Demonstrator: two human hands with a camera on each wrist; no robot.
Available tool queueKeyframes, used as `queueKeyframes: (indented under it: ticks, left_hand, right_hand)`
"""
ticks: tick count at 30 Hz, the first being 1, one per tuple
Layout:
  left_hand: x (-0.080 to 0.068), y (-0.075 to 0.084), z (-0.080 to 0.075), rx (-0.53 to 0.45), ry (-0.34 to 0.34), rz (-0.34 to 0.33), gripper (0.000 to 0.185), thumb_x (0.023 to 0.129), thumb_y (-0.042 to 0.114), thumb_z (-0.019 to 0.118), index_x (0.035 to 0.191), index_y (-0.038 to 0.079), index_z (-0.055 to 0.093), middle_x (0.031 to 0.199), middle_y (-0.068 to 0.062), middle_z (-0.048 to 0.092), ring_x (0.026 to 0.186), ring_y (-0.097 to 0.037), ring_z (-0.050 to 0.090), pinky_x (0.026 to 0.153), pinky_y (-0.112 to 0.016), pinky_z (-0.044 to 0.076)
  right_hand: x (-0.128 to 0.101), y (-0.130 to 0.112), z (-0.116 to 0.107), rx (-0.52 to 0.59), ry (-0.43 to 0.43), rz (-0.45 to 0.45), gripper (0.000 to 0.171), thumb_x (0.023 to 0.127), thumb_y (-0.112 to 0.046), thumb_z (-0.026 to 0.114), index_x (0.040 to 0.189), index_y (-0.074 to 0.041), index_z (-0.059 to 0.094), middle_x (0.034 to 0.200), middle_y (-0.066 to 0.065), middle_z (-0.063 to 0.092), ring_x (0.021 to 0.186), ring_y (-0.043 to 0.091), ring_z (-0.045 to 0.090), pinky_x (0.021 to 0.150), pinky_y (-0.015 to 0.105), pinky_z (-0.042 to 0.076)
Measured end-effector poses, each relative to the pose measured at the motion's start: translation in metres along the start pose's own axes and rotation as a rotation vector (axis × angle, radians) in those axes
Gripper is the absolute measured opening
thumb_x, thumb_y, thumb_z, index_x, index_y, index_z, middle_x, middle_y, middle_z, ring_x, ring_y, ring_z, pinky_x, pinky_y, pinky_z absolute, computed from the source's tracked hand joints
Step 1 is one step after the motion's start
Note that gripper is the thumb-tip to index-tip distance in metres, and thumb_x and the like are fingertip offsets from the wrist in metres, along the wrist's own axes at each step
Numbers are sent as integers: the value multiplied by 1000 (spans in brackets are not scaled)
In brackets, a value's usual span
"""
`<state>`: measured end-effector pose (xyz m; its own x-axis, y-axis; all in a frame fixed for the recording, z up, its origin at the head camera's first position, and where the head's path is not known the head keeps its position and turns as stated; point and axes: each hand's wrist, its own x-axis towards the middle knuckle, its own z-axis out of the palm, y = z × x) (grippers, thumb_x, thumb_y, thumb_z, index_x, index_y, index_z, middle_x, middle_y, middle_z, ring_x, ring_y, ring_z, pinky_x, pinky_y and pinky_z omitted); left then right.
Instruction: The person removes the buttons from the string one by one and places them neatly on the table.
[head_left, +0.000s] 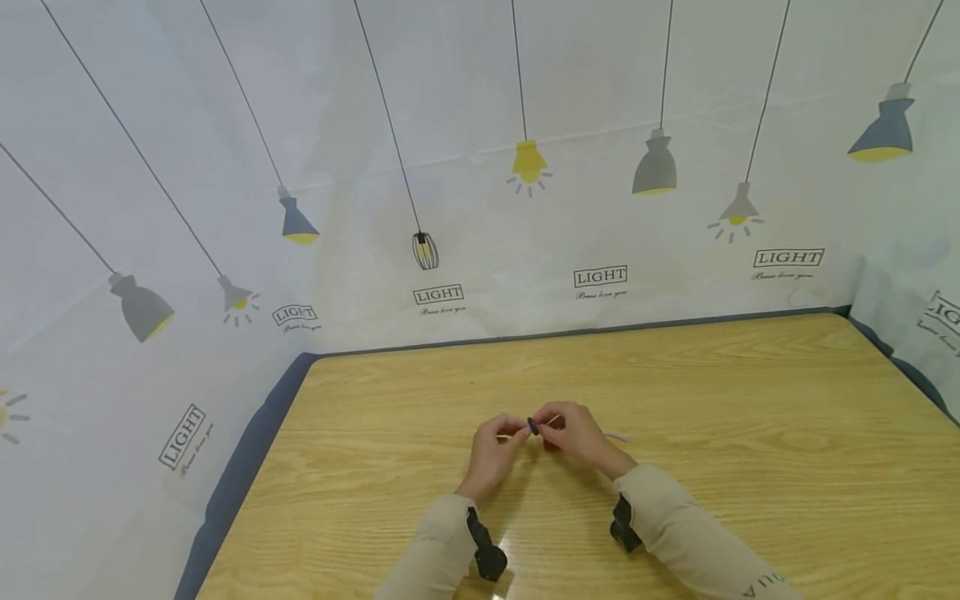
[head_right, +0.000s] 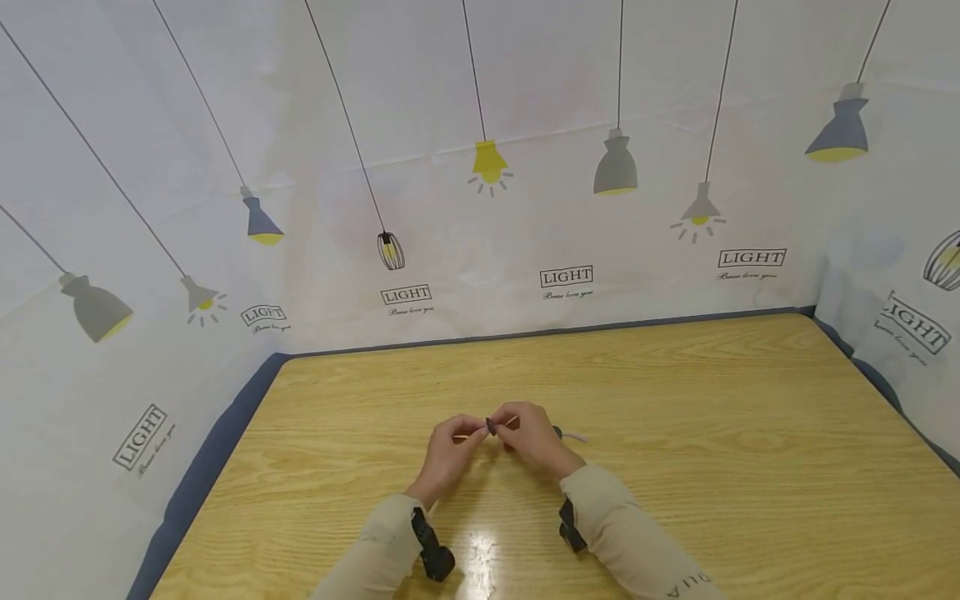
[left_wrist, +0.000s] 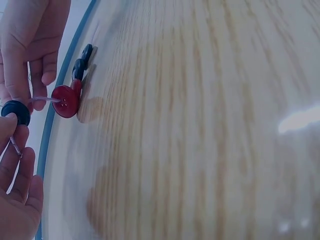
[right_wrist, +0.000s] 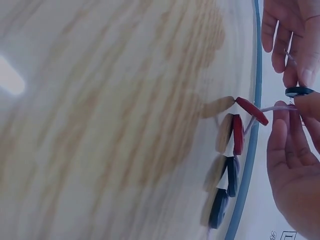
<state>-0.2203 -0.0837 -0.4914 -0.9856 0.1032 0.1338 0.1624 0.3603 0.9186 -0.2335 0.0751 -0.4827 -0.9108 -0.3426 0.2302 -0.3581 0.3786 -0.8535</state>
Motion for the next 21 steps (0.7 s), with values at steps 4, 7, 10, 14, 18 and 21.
queueKeyframes:
  ticks: [4,7,10,14,18,21]
  left_hand:
    - [0,-1,0,-5,-4,-11,9,83,17,62,85,8,66,85,-1,62,78,-13,54,68,-28,46]
    - [1,-1,-1,-7,-1,-15,9,84,17,62,85,9,66,84,-1,63,79,-14,54,70,-29,45]
    - [3,-3,-1,-11,1,-17,10,84,17,62,86,8,66,84,-1,62,80,-14,55,71,-29,45]
    - [5,-5,-1,-23,0,-14,10,83,16,62,86,7,65,85,-2,63,80,-15,55,71,-29,45]
    - [7,-6,-1,-37,7,7,11,83,15,62,87,5,65,86,-5,63,80,-16,56,70,-29,46]
    - [5,5,-4,-48,15,18,11,83,10,61,87,0,64,87,-10,63,81,-22,57,70,-32,47]
  right_hand:
    - [-1,0,-1,-6,4,4,6,83,-2,59,86,-1,64,82,10,64,68,21,61,56,23,48]
    - [0,0,-1,12,2,8,7,83,-3,59,87,-1,64,80,10,65,68,21,62,56,24,48]
    - [2,1,0,22,3,7,7,84,-4,59,87,0,64,81,10,64,67,21,61,56,24,47]
    - [4,1,0,38,1,24,7,84,-3,59,88,0,63,80,10,64,66,24,60,55,24,46]
    - [5,-1,0,77,-5,46,7,83,-2,59,88,2,62,77,11,63,64,29,59,52,26,46]
    - [6,-2,-1,80,-1,52,8,83,-2,60,88,3,63,75,10,63,63,28,58,52,26,46]
